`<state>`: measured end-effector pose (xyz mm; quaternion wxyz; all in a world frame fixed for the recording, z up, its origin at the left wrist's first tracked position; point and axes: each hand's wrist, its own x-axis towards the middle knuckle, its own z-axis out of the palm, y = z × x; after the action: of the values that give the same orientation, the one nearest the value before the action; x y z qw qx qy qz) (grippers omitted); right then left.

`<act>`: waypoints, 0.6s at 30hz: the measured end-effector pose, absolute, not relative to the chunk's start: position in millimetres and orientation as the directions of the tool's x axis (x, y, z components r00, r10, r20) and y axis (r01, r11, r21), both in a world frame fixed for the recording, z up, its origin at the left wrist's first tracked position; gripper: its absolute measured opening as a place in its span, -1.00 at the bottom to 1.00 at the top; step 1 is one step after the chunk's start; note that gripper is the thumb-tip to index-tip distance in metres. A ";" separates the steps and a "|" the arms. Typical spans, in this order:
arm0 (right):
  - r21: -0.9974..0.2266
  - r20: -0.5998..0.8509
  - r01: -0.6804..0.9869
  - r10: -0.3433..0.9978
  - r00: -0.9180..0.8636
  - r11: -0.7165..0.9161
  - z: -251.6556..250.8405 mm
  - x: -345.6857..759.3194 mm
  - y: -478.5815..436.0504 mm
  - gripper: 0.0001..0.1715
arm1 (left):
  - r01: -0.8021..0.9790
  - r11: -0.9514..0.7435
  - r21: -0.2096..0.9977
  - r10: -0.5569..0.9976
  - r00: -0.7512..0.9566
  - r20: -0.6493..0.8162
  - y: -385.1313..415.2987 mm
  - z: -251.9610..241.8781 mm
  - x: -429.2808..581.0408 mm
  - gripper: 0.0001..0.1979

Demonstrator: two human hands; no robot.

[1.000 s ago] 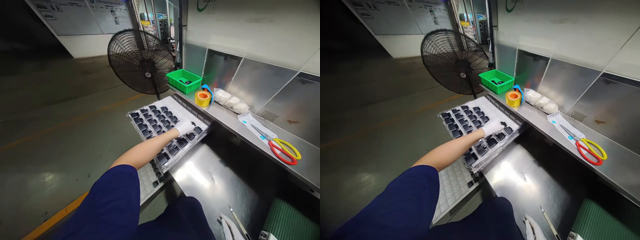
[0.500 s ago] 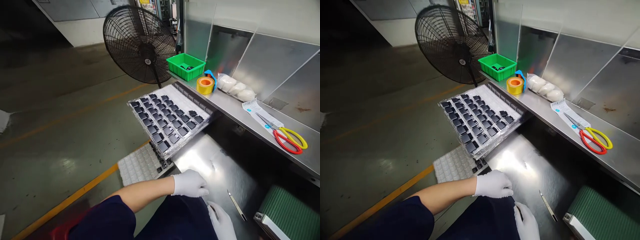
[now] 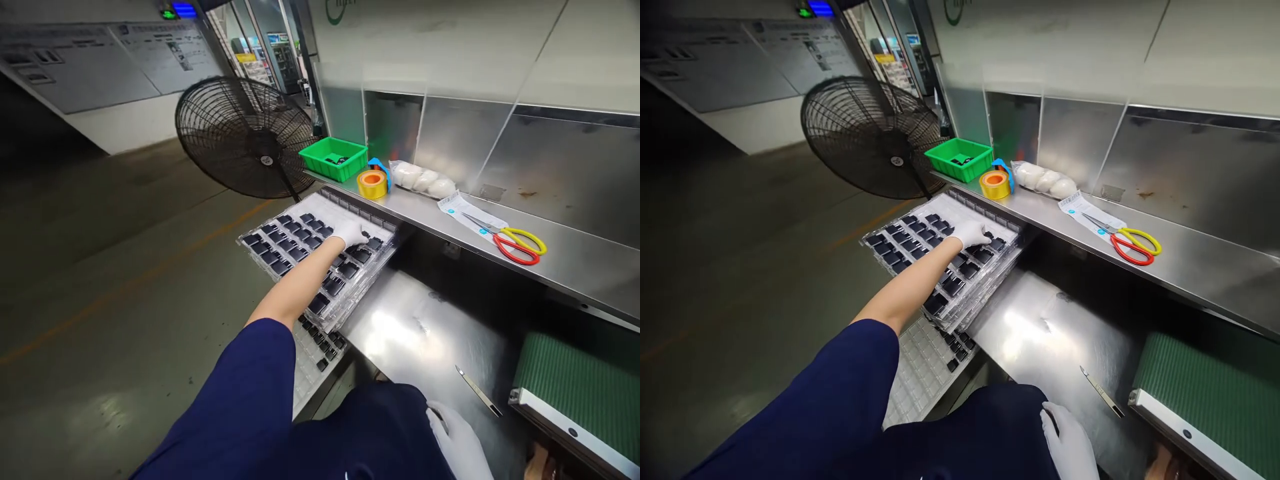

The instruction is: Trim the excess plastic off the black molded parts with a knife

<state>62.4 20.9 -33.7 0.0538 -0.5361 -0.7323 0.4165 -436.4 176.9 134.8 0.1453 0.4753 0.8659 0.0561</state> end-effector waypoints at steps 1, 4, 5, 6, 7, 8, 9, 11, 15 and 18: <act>-0.670 -0.388 0.740 0.821 -0.419 0.060 -39.2 67.0 18.0 -0.63 | 0.807 0.549 0.217 0.833 -0.505 -0.226 182.6 129.5 -439.1 -0.68; -0.664 -0.442 0.748 0.798 -0.410 0.017 -53.5 80.6 11.2 -0.70 | 0.805 0.565 0.180 0.813 -0.506 -0.288 194.1 119.2 -444.9 -0.68; -0.660 -0.450 0.751 0.798 -0.401 0.005 -56.7 84.4 9.3 -0.71 | 0.804 0.568 0.176 0.808 -0.505 -0.303 196.4 117.6 -446.8 -0.67; -0.657 -0.454 0.754 0.800 -0.391 -0.005 -59.1 87.6 7.4 -0.70 | 0.803 0.569 0.177 0.806 -0.501 -0.316 198.1 116.6 -448.8 -0.67; -0.654 -0.455 0.756 0.806 -0.379 -0.014 -60.7 90.2 5.7 -0.70 | 0.802 0.568 0.183 0.805 -0.495 -0.328 199.1 116.1 -450.9 -0.66; -0.652 -0.452 0.757 0.814 -0.365 -0.022 -61.7 92.3 4.0 -0.70 | 0.802 0.566 0.191 0.804 -0.487 -0.340 199.5 115.9 -453.0 -0.66; -0.651 -0.445 0.758 0.824 -0.350 -0.029 -62.2 93.9 2.4 -0.69 | 0.800 0.564 0.202 0.805 -0.479 -0.351 199.4 115.8 -454.9 -0.66; -0.650 -0.425 0.759 0.846 -0.323 -0.038 -62.8 96.0 -0.1 -0.68 | 0.795 0.563 0.225 0.805 -0.466 -0.368 198.2 115.8 -457.5 -0.66; -0.644 -0.401 0.764 0.865 -0.301 -0.033 -65.7 97.3 0.5 -0.68 | 0.777 0.567 0.273 0.812 -0.471 -0.346 194.8 117.9 -455.1 -0.66; -0.639 -0.404 0.769 0.857 -0.321 -0.013 -69.4 97.5 4.9 -0.70 | 0.765 0.558 0.322 0.828 -0.487 -0.278 190.6 124.9 -445.8 -0.66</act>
<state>97.5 4.9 -69.4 0.0532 -0.5804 -0.7004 0.4120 -445.8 190.6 124.9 0.2039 0.4635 0.8588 0.0776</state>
